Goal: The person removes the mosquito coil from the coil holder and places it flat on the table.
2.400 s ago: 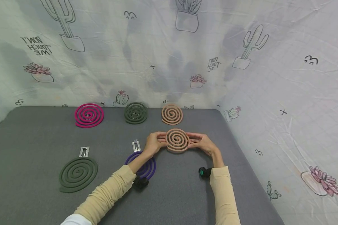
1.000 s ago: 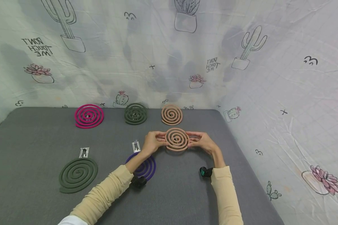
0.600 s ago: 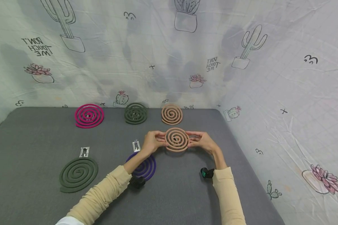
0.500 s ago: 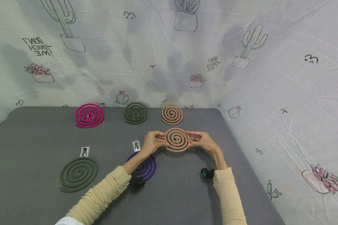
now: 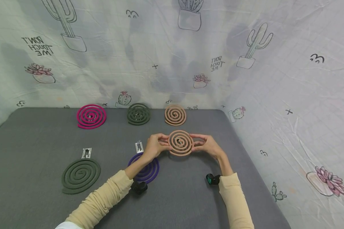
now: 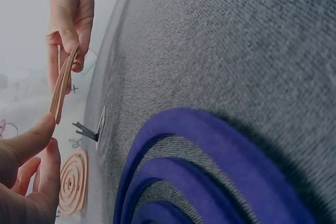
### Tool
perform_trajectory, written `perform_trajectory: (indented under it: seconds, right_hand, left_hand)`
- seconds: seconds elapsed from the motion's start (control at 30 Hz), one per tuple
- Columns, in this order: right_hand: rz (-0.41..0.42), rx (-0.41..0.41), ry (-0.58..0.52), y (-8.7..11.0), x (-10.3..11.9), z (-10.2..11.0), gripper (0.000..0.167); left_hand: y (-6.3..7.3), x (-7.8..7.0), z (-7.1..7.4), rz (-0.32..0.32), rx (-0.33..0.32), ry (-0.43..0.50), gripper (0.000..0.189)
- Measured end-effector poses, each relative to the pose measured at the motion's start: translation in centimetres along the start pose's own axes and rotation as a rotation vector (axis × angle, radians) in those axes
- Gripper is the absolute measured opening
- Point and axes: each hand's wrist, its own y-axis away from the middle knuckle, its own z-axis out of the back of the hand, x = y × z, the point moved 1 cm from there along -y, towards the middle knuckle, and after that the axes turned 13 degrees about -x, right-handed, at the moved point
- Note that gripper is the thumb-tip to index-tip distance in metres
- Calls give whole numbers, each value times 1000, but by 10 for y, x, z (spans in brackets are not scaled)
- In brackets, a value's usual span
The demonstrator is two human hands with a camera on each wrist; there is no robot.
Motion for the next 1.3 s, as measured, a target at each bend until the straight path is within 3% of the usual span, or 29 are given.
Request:
perform_trajectory:
  seconds: [0.33,0.87,1.3]
  right_hand:
    - [16,3,4,8,1,-2,65]
    - [43,82,-33,14,-3,-4,70]
    - [8,60,-18,21,-5,-6,70]
  left_hand:
    - [5,3,1,7,13,-12,40]
    - [13,1,6,4,44,-12,40]
    - [19,2,6,22,60,-23,38]
